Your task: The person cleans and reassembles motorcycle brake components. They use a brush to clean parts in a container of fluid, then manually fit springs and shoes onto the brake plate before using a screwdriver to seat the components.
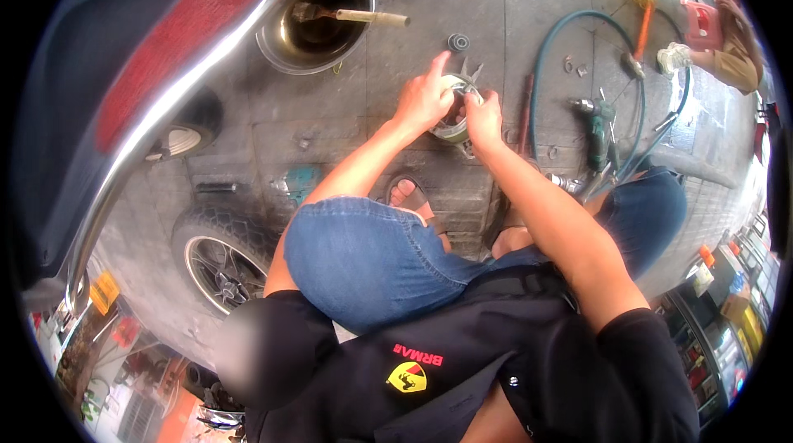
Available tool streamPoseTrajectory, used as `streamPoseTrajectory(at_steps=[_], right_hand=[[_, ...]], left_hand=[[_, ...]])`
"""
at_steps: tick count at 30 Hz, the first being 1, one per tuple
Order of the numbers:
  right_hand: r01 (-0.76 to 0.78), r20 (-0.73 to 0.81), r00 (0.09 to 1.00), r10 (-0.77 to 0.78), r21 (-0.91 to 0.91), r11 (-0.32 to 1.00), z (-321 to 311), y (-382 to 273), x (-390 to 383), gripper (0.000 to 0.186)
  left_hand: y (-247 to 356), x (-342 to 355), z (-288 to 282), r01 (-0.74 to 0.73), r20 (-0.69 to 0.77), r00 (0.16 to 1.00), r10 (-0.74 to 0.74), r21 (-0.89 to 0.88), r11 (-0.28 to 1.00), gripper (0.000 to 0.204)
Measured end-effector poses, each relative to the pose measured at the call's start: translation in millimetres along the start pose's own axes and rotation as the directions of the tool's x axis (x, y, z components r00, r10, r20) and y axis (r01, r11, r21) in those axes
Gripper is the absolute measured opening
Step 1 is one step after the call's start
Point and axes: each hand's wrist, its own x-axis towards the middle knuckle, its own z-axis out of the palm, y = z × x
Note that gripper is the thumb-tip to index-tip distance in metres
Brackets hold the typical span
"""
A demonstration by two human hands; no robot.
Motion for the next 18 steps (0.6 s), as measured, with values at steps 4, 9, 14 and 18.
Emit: streamPoseTrajectory(at_steps=[4,9,14,18], right_hand=[[0.018,0.017,1.0,-0.019,0.077,0.997,-1.3,0.7,-2.7,0.044],[0.039,0.009,0.999,-0.039,0.031,0.999,-3.5,-1.8,-6.7,0.044],[0.164,0.007,0.986,-0.166,-0.198,0.966,-9.0,2.7,-7.7,0.048],[0.263,-0.01,0.958,-0.285,-0.354,0.897,-13.4,11.0,-5.2,0.053]], left_hand=[[-3.5,0.5,2.0,-0.02,-0.029,0.999,0.019,-0.043,0.999,0.064],[-7.7,1.0,3.5,-0.044,-0.056,0.998,0.039,-0.099,0.994,0.064],[-13.1,1.2,5.3,-0.07,-0.085,0.995,0.06,-0.119,0.99,0.063],[-17.9,3.0,5.7,-0.084,-0.083,0.994,0.073,-0.137,0.987,0.062]])
